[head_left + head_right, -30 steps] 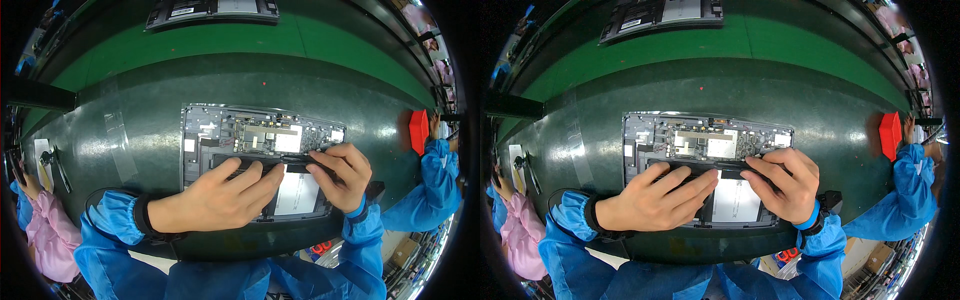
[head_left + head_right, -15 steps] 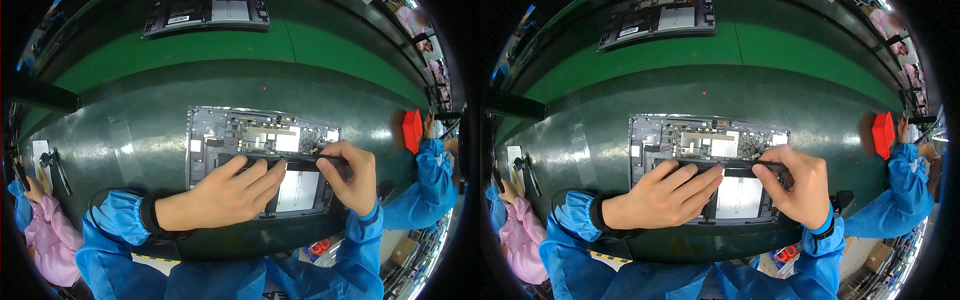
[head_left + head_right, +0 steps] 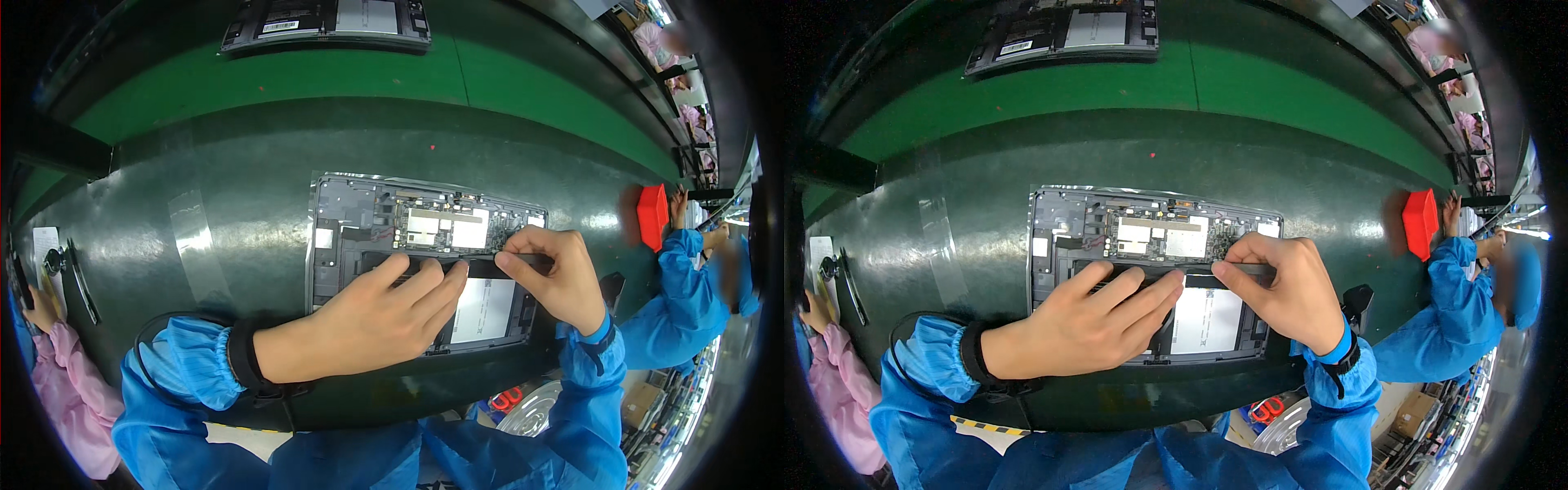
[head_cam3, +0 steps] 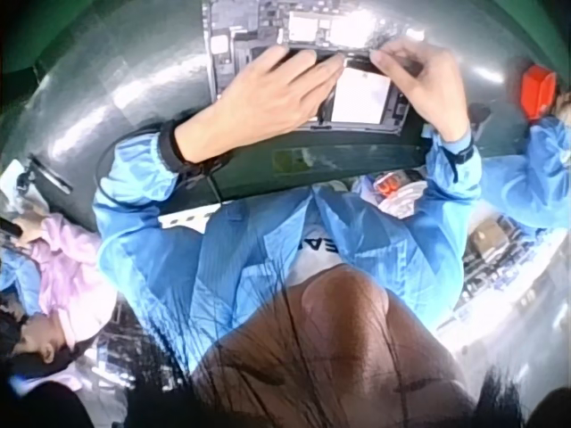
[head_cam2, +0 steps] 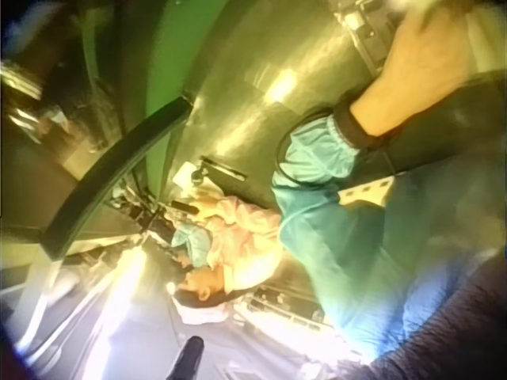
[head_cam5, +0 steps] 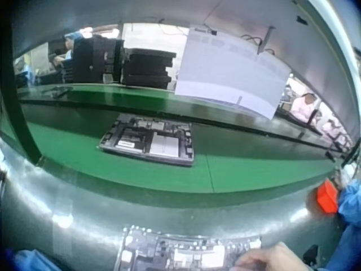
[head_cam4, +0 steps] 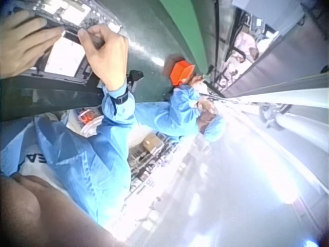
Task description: Assembling internal components and cables of a tablet device on an assembly line.
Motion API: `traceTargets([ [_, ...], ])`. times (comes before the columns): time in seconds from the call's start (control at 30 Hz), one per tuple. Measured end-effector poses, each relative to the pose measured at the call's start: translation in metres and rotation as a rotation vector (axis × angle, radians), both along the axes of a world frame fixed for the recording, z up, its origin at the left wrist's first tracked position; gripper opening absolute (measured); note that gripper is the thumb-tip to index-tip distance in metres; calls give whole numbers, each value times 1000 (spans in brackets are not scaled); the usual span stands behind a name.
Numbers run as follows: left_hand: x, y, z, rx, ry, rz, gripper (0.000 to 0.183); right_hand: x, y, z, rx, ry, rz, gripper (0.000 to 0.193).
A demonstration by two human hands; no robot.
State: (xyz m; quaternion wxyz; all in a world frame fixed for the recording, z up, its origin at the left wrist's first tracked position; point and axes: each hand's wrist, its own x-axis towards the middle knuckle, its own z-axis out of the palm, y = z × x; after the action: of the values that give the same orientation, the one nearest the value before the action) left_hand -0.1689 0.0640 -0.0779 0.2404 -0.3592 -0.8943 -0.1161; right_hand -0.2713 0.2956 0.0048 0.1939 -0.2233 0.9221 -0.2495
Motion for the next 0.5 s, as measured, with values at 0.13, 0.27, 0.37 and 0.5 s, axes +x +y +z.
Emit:
traceTargets([
  [0.13,0,0,0,5,-15,-4,39,0,3,-6,-43,-32,-36,19],
  [0.27,0,0,0,11,-17,-11,38,0,4,-8,-85,-62,-77,18],
  [0.37,0,0,0,-2,-21,-16,38,2,6,-14,-136,-41,-65,19],
  [0.5,3,-1,-2,-6,-40,-8,40,1,4,-15,-148,-62,-78,19],
])
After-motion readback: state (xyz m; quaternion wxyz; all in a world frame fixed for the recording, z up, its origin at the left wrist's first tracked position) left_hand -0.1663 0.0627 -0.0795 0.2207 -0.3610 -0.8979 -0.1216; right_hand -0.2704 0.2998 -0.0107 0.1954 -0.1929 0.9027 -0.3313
